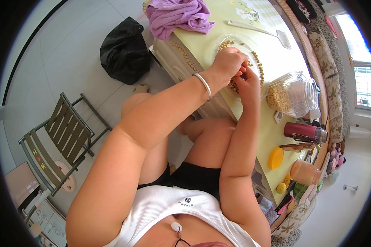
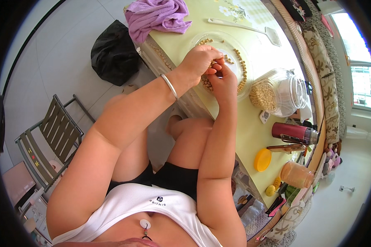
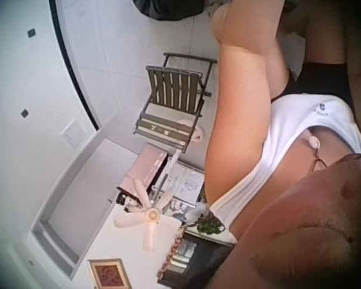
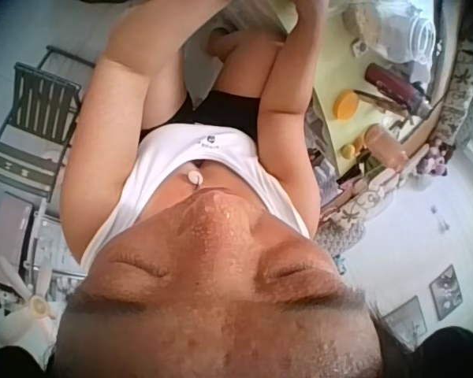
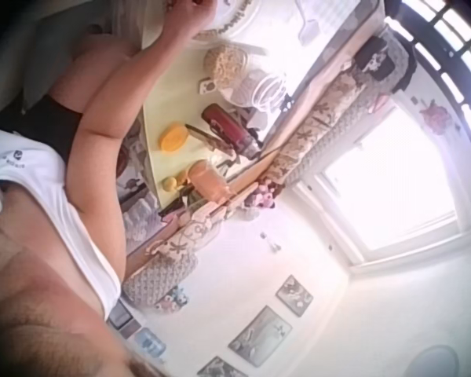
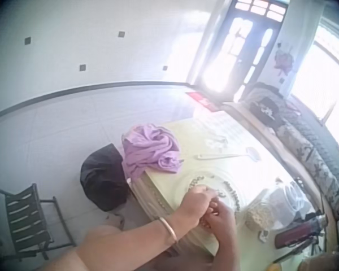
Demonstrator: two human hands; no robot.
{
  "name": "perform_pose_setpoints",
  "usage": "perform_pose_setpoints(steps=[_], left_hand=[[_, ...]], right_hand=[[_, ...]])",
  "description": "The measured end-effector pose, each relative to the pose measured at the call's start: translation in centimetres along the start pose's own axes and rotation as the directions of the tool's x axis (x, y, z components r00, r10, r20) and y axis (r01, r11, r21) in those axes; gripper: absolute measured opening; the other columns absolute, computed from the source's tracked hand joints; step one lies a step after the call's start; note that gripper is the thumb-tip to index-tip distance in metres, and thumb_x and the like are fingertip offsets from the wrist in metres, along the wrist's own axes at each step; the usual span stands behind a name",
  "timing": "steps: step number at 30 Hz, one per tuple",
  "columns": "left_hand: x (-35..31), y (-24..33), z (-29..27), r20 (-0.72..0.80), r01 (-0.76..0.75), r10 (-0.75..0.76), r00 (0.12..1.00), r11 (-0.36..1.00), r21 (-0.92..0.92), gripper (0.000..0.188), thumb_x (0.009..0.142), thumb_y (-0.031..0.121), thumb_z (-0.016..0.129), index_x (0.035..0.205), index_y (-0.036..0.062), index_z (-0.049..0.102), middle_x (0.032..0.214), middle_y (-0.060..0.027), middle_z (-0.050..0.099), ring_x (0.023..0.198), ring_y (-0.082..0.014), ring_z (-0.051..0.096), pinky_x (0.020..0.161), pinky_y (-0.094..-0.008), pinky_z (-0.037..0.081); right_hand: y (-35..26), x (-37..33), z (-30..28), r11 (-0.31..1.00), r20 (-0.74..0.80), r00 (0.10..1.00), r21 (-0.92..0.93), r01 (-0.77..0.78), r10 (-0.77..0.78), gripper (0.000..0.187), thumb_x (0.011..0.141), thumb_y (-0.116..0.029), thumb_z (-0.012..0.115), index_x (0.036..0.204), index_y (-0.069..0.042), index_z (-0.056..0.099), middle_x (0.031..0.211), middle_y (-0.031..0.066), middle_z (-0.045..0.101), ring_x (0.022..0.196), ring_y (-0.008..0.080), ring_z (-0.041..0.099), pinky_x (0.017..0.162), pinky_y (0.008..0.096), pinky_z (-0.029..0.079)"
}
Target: The person sits on the floor and peels the skins off peanuts by hand. They pick up peanuts from a clear plate, remove the outer shells, and place the peeled kernels back onto the plate. The process is repeated continuously throughout the clip.
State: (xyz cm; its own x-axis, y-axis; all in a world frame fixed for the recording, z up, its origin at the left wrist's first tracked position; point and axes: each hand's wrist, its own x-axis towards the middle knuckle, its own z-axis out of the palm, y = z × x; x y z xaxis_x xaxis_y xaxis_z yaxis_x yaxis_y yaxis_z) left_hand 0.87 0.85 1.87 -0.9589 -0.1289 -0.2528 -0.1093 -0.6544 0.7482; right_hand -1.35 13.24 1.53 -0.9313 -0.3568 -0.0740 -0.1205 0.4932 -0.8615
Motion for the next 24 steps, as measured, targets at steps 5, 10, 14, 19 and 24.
perform_pose_setpoints(steps=[5,10,14,19,24], left_hand=[[0.08,-0.01,0.03,-0.001,-0.008,0.008,1.000,1.000,0.013,0.014,0.086,0.019,0.059,0.085,0.0052,0.060,0.078,-0.0028,0.061,0.067,-0.0091,0.055,0.060,-0.0218,0.046],[0.14,-0.05,0.09,0.003,-0.018,0.018,1.000,1.000,0.019,0.014,0.087,0.019,0.059,0.085,0.0048,0.060,0.078,-0.0030,0.061,0.067,-0.0092,0.055,0.059,-0.0215,0.046],[0.17,-0.12,0.04,0.008,-0.026,0.025,1.000,0.999,0.034,0.014,0.087,0.018,0.059,0.084,0.0046,0.060,0.078,-0.0030,0.061,0.067,-0.0090,0.054,0.058,-0.0213,0.046],[0.37,-0.35,0.06,0.001,-0.035,0.035,0.999,0.999,0.035,0.014,0.087,0.018,0.059,0.084,0.0043,0.060,0.078,-0.0031,0.061,0.067,-0.0090,0.054,0.058,-0.0210,0.046],[0.31,-0.36,0.10,0.003,-0.043,0.043,0.999,0.998,0.045,0.014,0.087,0.018,0.060,0.086,0.0040,0.060,0.078,-0.0035,0.062,0.068,-0.0090,0.055,0.058,-0.0210,0.046]], right_hand=[[0.23,0.05,0.05,1.000,0.001,1.000,0.016,-0.001,0.001,0.022,0.081,-0.004,0.066,0.103,0.000,0.065,0.093,0.0032,0.067,0.084,0.0089,0.060,0.075,0.0242,0.049],[0.25,-0.02,0.32,0.997,-0.033,0.998,0.057,0.051,-0.049,0.017,0.079,-0.005,0.063,0.096,0.000,0.064,0.082,0.0032,0.065,0.075,0.0078,0.057,0.068,0.0236,0.046],[0.61,0.15,0.21,0.997,-0.022,0.998,0.051,0.066,-0.065,0.017,0.079,-0.005,0.063,0.095,0.000,0.064,0.081,0.0034,0.065,0.074,0.0082,0.057,0.068,0.0240,0.046],[0.63,0.24,0.19,0.997,-0.023,0.997,0.040,0.072,-0.071,0.017,0.078,-0.005,0.063,0.094,0.000,0.065,0.081,0.0039,0.065,0.074,0.0087,0.058,0.068,0.0245,0.046],[0.59,0.18,0.19,0.998,-0.028,0.998,0.030,0.062,-0.061,0.017,0.078,-0.006,0.063,0.094,0.000,0.065,0.080,0.0041,0.066,0.073,0.0090,0.058,0.068,0.0248,0.046]])
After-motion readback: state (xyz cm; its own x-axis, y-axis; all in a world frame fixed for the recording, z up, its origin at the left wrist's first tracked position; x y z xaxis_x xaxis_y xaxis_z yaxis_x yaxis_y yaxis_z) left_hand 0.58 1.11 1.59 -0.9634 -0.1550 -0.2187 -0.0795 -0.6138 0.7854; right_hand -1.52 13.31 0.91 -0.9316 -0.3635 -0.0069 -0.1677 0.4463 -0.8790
